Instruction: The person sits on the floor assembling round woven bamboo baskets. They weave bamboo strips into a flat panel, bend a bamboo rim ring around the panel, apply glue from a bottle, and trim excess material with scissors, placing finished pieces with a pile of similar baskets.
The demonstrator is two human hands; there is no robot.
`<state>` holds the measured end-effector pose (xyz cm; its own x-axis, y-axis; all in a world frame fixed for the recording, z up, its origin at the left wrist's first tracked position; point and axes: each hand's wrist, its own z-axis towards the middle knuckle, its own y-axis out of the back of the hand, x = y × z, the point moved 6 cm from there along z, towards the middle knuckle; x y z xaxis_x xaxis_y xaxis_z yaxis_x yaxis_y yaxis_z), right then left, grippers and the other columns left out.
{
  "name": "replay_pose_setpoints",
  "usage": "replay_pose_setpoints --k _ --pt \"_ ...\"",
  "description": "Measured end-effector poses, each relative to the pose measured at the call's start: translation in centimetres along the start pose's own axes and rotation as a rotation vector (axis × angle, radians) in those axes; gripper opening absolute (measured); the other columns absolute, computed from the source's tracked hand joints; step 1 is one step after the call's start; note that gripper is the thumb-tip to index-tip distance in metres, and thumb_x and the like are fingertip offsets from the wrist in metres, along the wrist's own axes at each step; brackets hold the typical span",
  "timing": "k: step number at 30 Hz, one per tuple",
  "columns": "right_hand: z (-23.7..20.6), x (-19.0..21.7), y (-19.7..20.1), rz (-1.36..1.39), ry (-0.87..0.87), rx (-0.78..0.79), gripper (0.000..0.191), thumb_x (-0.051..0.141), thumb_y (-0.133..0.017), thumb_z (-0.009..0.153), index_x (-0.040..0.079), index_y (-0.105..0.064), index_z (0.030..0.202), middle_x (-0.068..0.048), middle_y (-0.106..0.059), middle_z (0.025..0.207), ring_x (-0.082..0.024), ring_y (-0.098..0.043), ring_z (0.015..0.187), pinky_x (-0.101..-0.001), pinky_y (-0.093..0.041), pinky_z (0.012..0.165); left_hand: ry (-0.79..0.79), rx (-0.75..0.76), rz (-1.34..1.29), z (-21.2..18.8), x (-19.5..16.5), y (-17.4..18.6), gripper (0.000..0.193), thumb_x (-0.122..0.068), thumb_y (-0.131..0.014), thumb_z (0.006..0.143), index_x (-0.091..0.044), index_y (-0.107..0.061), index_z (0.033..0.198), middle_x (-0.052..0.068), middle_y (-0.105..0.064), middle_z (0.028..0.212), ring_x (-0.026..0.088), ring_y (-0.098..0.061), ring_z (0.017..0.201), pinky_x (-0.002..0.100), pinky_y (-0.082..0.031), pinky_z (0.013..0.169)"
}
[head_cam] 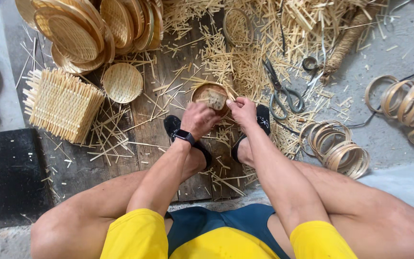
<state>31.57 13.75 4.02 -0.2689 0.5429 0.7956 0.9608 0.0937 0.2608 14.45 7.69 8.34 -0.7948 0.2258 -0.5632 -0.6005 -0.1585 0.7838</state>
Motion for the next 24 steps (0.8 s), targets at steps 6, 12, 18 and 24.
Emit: replay_pose_setpoints --k 6,12,18,24 --pt "2.0 0.1 -1.8 -0.255 0.018 -0.012 0.020 0.008 -0.080 0.073 0.000 -0.079 0.091 -0.009 -0.077 0.083 -0.017 -0.071 0.073 -0.0313 -0.058 0.070 0.884 0.201 -0.255 2.7 7.9 -1.1 0.105 -0.055 -0.100 0.044 0.005 -0.065 0.123 0.021 -0.070 0.113 0.032 -0.068 0.108 0.041 -0.054 0.096" --pt "1.7 0.7 -1.6 -0.458 0.033 -0.228 0.019 0.010 -0.082 0.066 0.001 -0.075 0.081 -0.011 -0.075 0.076 -0.018 -0.069 0.068 -0.0319 -0.057 0.070 0.972 0.282 -0.094 3.0 8.3 -1.6 0.103 -0.053 -0.101 0.042 0.003 -0.067 0.122 0.022 -0.066 0.121 0.034 -0.064 0.113 0.042 -0.053 0.098" --pt "0.8 1.5 -0.2 -0.251 0.203 -0.242 0.012 0.013 -0.079 0.080 0.004 -0.072 0.083 -0.006 -0.075 0.078 -0.013 -0.071 0.069 -0.0284 -0.058 0.071 0.869 0.093 -0.002 3.6 6.8 -0.3 0.105 -0.051 -0.104 0.038 0.003 -0.062 0.118 0.019 -0.062 0.114 0.034 -0.058 0.105 0.044 -0.052 0.089" --pt "-0.6 7.6 2.2 0.043 0.564 -0.092 0.019 0.011 -0.082 0.087 0.001 -0.069 0.096 -0.006 -0.074 0.086 -0.012 -0.069 0.075 -0.0263 -0.058 0.069 0.661 -0.227 -0.792 4.8 5.8 2.9 0.064 -0.034 -0.089 0.077 -0.002 -0.068 0.128 0.011 -0.072 0.102 0.016 -0.064 0.086 0.033 -0.058 0.077"
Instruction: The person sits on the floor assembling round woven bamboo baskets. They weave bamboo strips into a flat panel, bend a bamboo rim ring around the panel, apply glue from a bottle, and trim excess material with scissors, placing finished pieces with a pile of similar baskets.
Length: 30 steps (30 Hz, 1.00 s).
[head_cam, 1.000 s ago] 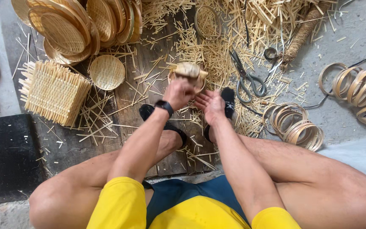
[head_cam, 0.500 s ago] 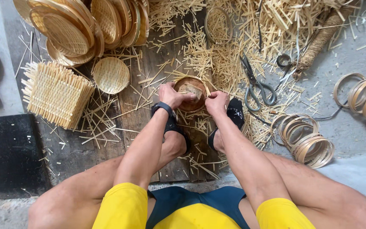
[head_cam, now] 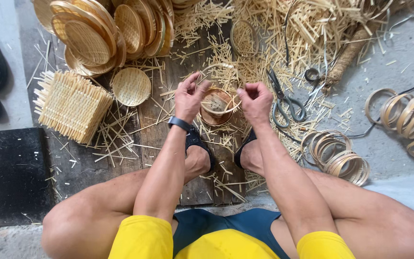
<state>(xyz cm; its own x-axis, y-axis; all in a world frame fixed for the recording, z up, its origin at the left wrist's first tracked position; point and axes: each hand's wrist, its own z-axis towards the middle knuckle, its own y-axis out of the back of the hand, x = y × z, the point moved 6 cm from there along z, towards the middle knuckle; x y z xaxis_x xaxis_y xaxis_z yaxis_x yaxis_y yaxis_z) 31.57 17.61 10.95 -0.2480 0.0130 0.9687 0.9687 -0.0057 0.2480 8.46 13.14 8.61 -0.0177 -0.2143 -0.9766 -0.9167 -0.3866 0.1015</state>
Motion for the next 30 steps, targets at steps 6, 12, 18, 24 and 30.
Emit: replay_pose_setpoints --k 6,12,18,24,30 --pt "2.8 13.4 3.4 0.194 0.126 0.487 0.033 0.016 -0.075 0.094 0.004 -0.067 0.124 -0.006 -0.074 0.098 -0.011 -0.073 0.085 -0.0277 -0.063 0.079 -0.142 0.226 -0.530 -2.4 -9.7 1.0 0.030 -0.007 -0.073 0.099 -0.001 -0.071 0.128 0.009 -0.077 0.100 0.012 -0.070 0.084 0.027 -0.060 0.078" --pt "0.8 24.0 6.1 -0.160 0.142 0.748 0.020 0.015 -0.072 0.097 0.008 -0.079 0.114 -0.007 -0.074 0.082 -0.010 -0.054 0.060 -0.0266 -0.044 0.053 -0.385 0.382 -0.367 -8.7 -20.5 0.8 0.036 -0.010 -0.070 0.099 -0.010 -0.065 0.134 0.006 -0.075 0.107 0.010 -0.069 0.088 0.025 -0.059 0.080" --pt "-2.4 27.2 8.1 -0.400 0.285 0.900 0.024 0.019 -0.068 0.095 0.013 -0.076 0.117 0.001 -0.068 0.070 -0.008 -0.048 0.054 -0.0268 -0.039 0.047 -0.635 0.371 0.040 -12.9 -24.4 -0.8 0.019 -0.014 -0.066 0.105 -0.011 -0.073 0.122 0.005 -0.073 0.096 0.012 -0.065 0.082 0.030 -0.054 0.070" --pt "-1.6 19.4 10.0 -0.406 0.305 0.832 0.025 0.022 -0.059 0.101 0.011 -0.075 0.116 -0.004 -0.069 0.071 -0.013 -0.058 0.062 -0.0309 -0.050 0.057 -0.548 0.527 0.179 -10.5 -19.2 -7.4 0.016 -0.014 -0.062 0.105 -0.006 -0.076 0.102 0.007 -0.072 0.083 0.017 -0.065 0.073 0.034 -0.053 0.064" --pt "-1.2 7.2 8.2 -0.206 -0.005 1.073 0.031 0.022 -0.057 0.100 0.012 -0.075 0.123 0.001 -0.080 0.093 -0.009 -0.070 0.083 -0.0280 -0.057 0.075 -0.156 0.909 0.231 -7.7 -7.4 -11.2 0.030 -0.029 -0.056 0.105 -0.008 -0.078 0.105 0.008 -0.078 0.089 0.016 -0.074 0.079 0.033 -0.059 0.072"
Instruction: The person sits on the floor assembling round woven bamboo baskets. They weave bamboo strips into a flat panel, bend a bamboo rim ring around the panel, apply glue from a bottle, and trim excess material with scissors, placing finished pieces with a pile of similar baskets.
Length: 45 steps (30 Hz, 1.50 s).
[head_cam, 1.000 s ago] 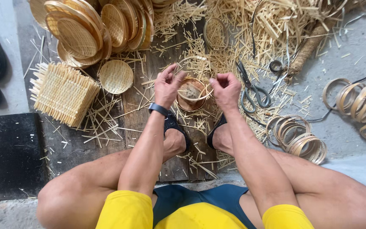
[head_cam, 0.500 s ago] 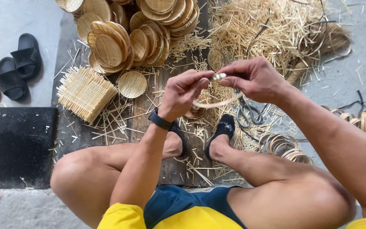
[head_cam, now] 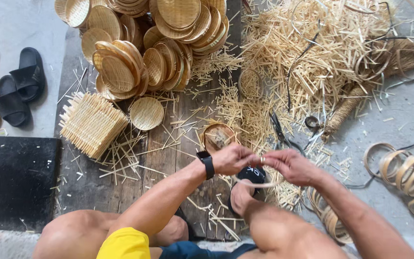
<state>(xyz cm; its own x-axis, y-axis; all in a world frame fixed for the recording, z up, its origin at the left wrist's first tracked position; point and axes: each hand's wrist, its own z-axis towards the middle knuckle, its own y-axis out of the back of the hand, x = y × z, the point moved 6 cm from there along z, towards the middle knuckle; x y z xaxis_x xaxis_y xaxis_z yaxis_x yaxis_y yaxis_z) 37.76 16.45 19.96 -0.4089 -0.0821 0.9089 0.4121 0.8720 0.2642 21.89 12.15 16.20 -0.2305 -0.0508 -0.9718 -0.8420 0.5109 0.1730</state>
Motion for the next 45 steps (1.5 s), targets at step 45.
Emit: replay_pose_setpoints --k 45 --pt "4.7 -8.0 -3.1 0.273 -0.281 -0.197 0.028 0.027 -0.064 0.094 0.004 -0.070 0.108 -0.003 -0.070 0.084 -0.016 -0.062 0.078 -0.0326 -0.051 0.069 0.381 -0.079 -0.429 -0.5 9.7 1.5 0.024 -0.023 -0.068 0.098 -0.010 -0.076 0.116 0.005 -0.077 0.090 0.008 -0.069 0.073 0.026 -0.057 0.067"
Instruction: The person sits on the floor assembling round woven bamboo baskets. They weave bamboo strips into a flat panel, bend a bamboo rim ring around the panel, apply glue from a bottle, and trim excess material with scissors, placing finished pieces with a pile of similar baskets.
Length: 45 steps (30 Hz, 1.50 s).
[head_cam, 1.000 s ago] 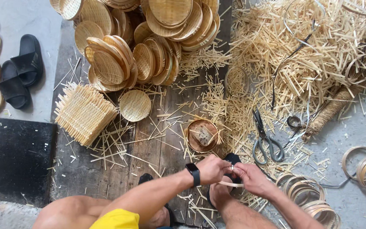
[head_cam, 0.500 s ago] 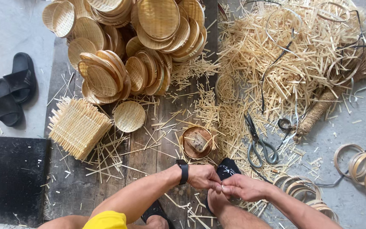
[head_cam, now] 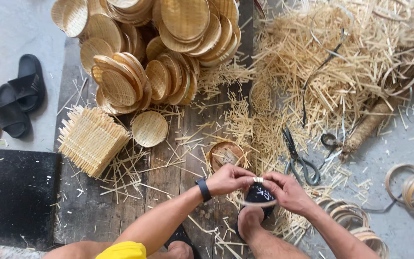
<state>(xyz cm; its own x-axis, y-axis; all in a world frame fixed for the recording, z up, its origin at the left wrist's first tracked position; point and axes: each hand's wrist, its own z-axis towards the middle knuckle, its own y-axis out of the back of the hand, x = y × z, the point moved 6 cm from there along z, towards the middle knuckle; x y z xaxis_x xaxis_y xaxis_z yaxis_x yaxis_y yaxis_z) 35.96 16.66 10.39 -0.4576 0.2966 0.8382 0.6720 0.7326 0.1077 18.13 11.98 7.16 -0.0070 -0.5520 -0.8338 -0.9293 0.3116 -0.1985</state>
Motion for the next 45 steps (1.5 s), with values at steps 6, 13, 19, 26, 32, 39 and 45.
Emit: replay_pose_setpoints --k 6,13,19,26,32,39,45 --pt "-3.8 9.2 2.0 -0.600 0.681 -0.766 0.051 0.032 -0.079 0.081 -0.002 -0.065 0.116 -0.016 -0.066 0.108 -0.025 -0.063 0.101 -0.0336 -0.053 0.088 -0.071 -0.191 -0.658 0.2 -2.6 0.1 0.020 -0.011 -0.072 0.097 -0.001 -0.078 0.113 0.006 -0.076 0.090 0.010 -0.068 0.073 0.023 -0.051 0.064" --pt "-1.9 8.5 -0.5 0.120 0.436 -0.450 0.042 0.018 -0.072 0.095 0.000 -0.066 0.132 -0.010 -0.077 0.114 -0.015 -0.077 0.098 -0.0272 -0.065 0.086 -0.143 -0.501 -0.015 -2.9 -8.9 0.0 0.015 -0.017 -0.076 0.093 -0.007 -0.081 0.103 0.007 -0.080 0.094 0.013 -0.074 0.077 0.026 -0.059 0.068" --pt "-3.1 7.8 1.1 -0.003 0.363 -0.256 0.031 0.009 -0.073 0.091 -0.001 -0.072 0.121 -0.012 -0.078 0.109 -0.018 -0.073 0.089 -0.0260 -0.058 0.075 -0.625 -0.229 0.696 -4.5 -15.2 2.2 0.019 -0.019 -0.077 0.094 -0.012 -0.081 0.112 0.002 -0.074 0.088 0.015 -0.067 0.083 0.031 -0.052 0.079" --pt "-3.7 10.4 1.2 -0.285 0.524 -0.292 0.025 0.005 -0.069 0.093 0.005 -0.074 0.117 -0.011 -0.078 0.099 -0.018 -0.076 0.085 -0.0287 -0.058 0.072 -0.298 0.078 0.097 -3.7 -11.3 1.9 0.028 -0.022 -0.064 0.101 -0.009 -0.072 0.124 -0.003 -0.073 0.090 0.004 -0.067 0.081 0.023 -0.058 0.073" --pt "-3.0 10.5 0.4 -0.406 0.330 -0.043 0.033 0.018 -0.073 0.087 0.007 -0.069 0.118 -0.013 -0.070 0.078 -0.030 -0.067 0.066 -0.0387 -0.052 0.058 -0.119 0.190 0.091 -3.4 -9.4 1.8 0.026 -0.026 -0.062 0.105 -0.003 -0.074 0.101 -0.002 -0.073 0.081 0.003 -0.063 0.072 0.021 -0.052 0.064" --pt "-3.9 11.7 -0.7 -0.561 0.438 0.057 0.021 0.019 -0.061 0.096 0.005 -0.065 0.112 -0.015 -0.069 0.085 -0.037 -0.068 0.078 -0.0461 -0.052 0.063 -0.092 0.307 0.191 -4.9 -9.6 0.9 0.034 -0.034 -0.061 0.104 -0.005 -0.075 0.113 -0.004 -0.064 0.078 0.004 -0.055 0.071 0.025 -0.048 0.062" --pt "-4.6 11.8 -1.9 -0.690 0.457 0.088 0.019 0.014 -0.064 0.087 0.005 -0.061 0.103 -0.012 -0.065 0.079 -0.036 -0.067 0.075 -0.0467 -0.050 0.058 -0.190 0.176 0.332 -5.8 -11.1 0.0 0.025 -0.023 -0.067 0.099 0.000 -0.076 0.101 0.008 -0.066 0.075 0.009 -0.056 0.067 0.032 -0.047 0.059"
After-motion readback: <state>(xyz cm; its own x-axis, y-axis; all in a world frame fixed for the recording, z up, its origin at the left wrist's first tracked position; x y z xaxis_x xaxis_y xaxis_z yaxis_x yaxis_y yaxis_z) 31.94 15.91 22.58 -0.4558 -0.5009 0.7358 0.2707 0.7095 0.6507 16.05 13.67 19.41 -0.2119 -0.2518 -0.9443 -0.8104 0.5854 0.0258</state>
